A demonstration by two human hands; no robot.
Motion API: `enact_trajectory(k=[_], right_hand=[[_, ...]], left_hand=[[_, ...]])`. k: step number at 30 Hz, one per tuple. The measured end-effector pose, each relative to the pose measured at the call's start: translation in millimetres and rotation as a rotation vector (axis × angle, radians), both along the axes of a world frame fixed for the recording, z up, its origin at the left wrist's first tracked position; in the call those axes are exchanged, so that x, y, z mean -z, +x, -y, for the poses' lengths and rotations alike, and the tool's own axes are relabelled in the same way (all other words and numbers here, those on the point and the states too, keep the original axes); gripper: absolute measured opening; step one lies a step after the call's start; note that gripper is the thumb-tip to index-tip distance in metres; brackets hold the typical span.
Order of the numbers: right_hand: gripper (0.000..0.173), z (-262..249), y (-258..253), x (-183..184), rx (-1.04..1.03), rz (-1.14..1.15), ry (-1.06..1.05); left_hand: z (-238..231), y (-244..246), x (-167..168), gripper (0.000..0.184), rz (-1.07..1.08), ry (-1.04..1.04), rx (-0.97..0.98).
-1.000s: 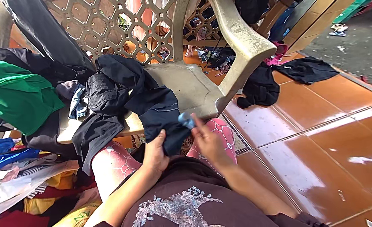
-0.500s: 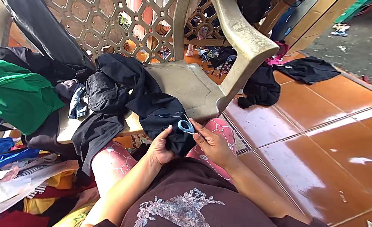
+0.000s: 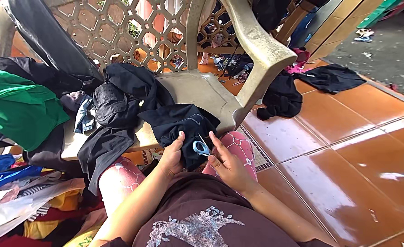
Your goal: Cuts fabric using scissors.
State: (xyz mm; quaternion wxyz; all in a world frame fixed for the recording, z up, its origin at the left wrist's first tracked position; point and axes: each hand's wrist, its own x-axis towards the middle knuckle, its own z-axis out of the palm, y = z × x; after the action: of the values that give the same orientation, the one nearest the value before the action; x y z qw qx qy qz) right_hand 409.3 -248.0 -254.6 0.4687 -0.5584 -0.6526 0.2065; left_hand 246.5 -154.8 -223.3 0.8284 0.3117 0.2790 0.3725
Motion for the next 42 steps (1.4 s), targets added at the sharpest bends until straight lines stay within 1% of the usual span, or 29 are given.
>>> enact_trajectory(k=[2, 4, 7, 14, 16, 18, 20, 22, 24, 26, 28, 33, 35, 36, 37, 38, 39, 41, 42], right_hand=[[0.078, 0.3, -4.2, -6.4, 0.001, 0.067, 0.035], [0.081, -2.5, -10.6, -11.2, 0.022, 0.15, 0.047], [0.077, -8.9, -16.1, -12.8, 0.056, 0.239, -0.002], [0.062, -12.7, -15.3, -7.7, 0.091, 0.244, 0.013], [0.054, -13.4, -13.8, -8.9, 0.11, 0.27, 0.011], [0.05, -16.0, -12.9, -8.4, 0.133, 0.299, 0.013], [0.049, -20.6, -13.2, -2.7, 0.145, 0.276, -0.007], [0.048, -26.5, -10.9, 5.0, 0.185, 0.173, -0.028], [0.048, -30.4, 0.6, 7.4, 0.241, 0.027, -0.06], [0.047, -35.1, 10.8, 7.6, 0.263, 0.004, -0.022], [0.047, -33.9, 10.9, 5.6, 0.243, 0.019, -0.013], [0.049, -28.3, 6.1, -1.4, 0.146, 0.046, -0.029], [0.049, -25.8, 5.3, 1.9, 0.135, 0.085, -0.003], [0.049, -23.3, 4.5, 3.5, 0.132, 0.101, 0.003], [0.049, -20.8, 4.4, 4.1, 0.126, 0.114, 0.004], [0.05, -18.9, 4.7, 4.3, 0.119, 0.13, 0.008], [0.05, -17.3, 4.6, 4.4, 0.114, 0.142, 0.018], [0.05, -14.1, 4.1, 4.3, 0.116, 0.15, 0.042], [0.05, -12.4, 4.4, 4.2, 0.119, 0.15, 0.052]], left_hand=[[2.2, 0.2, 0.6, 0.048, -0.023, 0.042, 0.025], [5.9, 1.6, -1.5, 0.048, -0.061, 0.069, 0.016], [11.3, 4.7, -2.9, 0.043, -0.109, 0.077, -0.027], [12.2, 3.0, 1.6, 0.045, -0.075, 0.025, -0.011], [11.3, 4.7, 2.0, 0.042, -0.105, 0.007, -0.033], [9.9, 9.3, -1.6, 0.041, -0.175, -0.057, -0.102], [8.3, 15.1, -6.0, 0.037, -0.266, -0.123, -0.198], [5.9, 17.6, -4.8, 0.033, -0.297, -0.144, -0.286], [2.3, 12.4, -1.3, 0.036, -0.278, -0.147, -0.361], [-1.3, 10.1, 1.9, 0.035, -0.246, -0.14, -0.393], [-3.2, 9.5, 3.2, 0.035, -0.222, -0.198, -0.398], [-8.9, 6.3, 4.8, 0.035, -0.16, -0.534, -0.23], [-5.0, 5.5, 7.1, 0.048, -0.027, -0.577, -0.148], [-3.4, 3.1, 10.2, 0.057, 0.059, -0.564, -0.092], [-2.7, 1.0, 12.9, 0.062, 0.135, -0.544, -0.036], [-2.3, 0.1, 14.1, 0.062, 0.184, -0.523, 0.011], [-2.0, -0.2, 13.9, 0.058, 0.192, -0.499, 0.047], [-1.7, 1.3, 8.8, 0.042, 0.101, -0.436, 0.081], [-2.1, 3.0, 5.7, 0.034, 0.042, -0.404, 0.068]])
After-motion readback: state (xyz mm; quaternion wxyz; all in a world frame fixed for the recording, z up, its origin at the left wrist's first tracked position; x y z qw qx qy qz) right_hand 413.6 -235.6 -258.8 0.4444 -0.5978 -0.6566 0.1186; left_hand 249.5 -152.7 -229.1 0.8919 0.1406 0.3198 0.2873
